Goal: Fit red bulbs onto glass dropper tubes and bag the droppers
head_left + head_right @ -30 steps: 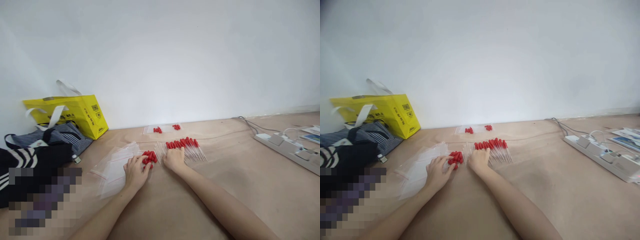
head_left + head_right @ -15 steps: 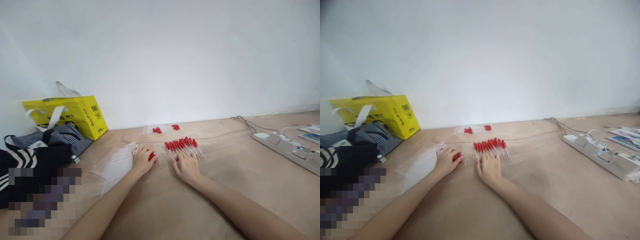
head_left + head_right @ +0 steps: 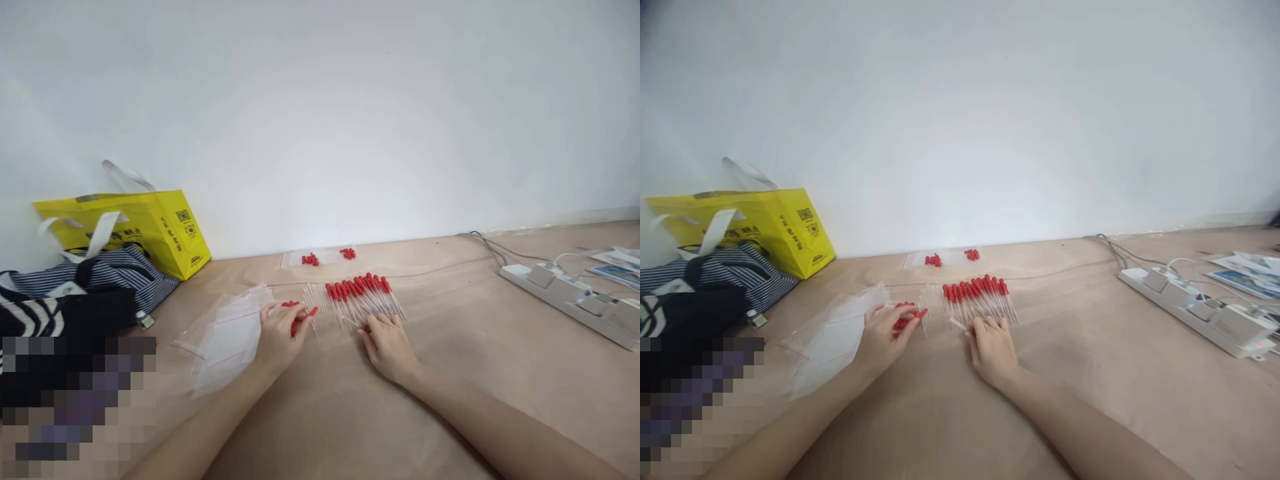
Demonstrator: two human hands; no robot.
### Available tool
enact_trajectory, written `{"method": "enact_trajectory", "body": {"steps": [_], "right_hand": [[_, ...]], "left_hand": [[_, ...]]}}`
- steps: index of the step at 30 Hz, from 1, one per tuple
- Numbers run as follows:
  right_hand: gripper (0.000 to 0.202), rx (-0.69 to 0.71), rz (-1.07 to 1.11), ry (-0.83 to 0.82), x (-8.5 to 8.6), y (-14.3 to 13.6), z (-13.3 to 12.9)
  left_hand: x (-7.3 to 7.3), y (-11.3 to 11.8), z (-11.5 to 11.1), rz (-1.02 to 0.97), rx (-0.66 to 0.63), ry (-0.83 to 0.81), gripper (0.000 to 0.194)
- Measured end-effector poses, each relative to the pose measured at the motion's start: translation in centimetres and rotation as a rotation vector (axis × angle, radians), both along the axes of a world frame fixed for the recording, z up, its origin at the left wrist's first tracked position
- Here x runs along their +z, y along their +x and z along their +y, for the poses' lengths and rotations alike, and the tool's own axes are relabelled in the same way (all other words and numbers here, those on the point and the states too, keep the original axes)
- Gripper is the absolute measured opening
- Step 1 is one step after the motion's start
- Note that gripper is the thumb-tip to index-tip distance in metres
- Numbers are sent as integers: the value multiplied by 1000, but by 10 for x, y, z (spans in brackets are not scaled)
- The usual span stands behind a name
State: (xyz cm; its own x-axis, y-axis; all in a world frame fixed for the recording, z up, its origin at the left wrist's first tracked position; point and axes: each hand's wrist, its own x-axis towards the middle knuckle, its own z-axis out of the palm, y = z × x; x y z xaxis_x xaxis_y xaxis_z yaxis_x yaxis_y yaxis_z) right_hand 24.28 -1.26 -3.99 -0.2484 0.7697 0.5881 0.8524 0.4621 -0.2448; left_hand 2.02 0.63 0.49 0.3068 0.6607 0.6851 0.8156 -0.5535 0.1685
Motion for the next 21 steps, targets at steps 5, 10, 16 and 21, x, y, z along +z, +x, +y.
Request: {"method": "enact_trajectory", "body": {"steps": [5, 10, 16, 21], "right_hand": [[23, 194, 124, -97, -5, 3, 4], [24, 310, 72, -150, 1, 0, -1], [16, 313, 39, -137, 8, -6, -10], [15, 317, 105, -159, 10, -13, -18]], "left_hand": [[-10, -5, -36, 9, -269, -263, 13], [-16, -1, -42, 22, -246, -372, 29], [-19, 5, -38, 11, -221, -438, 15], [-20, 2, -37, -55, -91, -469, 15]]}}
